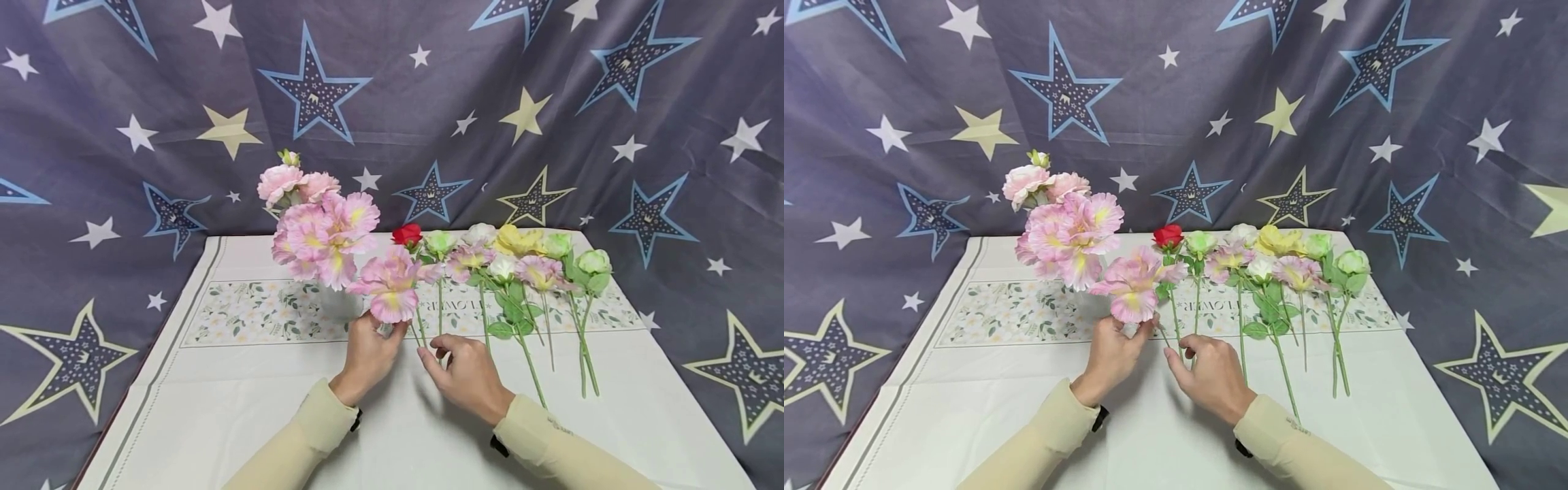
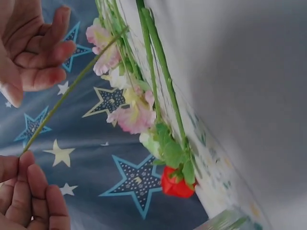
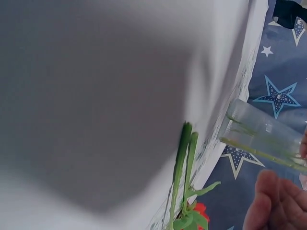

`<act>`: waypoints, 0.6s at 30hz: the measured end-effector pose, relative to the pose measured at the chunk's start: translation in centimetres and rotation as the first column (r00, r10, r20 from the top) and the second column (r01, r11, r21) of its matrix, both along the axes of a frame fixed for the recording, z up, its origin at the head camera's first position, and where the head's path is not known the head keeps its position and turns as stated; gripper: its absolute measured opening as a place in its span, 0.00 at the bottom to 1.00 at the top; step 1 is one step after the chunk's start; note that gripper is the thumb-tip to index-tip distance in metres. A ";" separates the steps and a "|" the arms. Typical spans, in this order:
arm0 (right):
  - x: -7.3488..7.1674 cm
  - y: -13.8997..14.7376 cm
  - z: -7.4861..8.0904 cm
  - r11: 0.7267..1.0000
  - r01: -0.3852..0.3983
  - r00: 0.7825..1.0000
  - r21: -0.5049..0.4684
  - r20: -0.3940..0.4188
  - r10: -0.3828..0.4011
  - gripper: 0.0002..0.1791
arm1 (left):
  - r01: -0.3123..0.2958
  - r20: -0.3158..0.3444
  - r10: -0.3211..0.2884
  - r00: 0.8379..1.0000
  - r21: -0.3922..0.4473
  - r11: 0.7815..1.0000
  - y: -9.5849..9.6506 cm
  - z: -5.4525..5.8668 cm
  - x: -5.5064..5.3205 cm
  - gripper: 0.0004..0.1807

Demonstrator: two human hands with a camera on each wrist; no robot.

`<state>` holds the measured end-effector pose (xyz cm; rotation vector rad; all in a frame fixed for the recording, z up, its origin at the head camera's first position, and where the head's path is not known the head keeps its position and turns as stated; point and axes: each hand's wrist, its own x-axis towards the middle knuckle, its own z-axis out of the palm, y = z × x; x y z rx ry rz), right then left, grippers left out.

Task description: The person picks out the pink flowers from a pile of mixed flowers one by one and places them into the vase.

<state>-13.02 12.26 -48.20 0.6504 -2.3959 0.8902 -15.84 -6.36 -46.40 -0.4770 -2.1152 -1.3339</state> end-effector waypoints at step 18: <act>-0.5 1.4 0.8 0.999 0.008 0.999 -0.049 0.044 -0.006 0.08 | -0.037 -0.266 0.084 0.960 0.180 0.983 -1.7 2.7 -0.6 0.13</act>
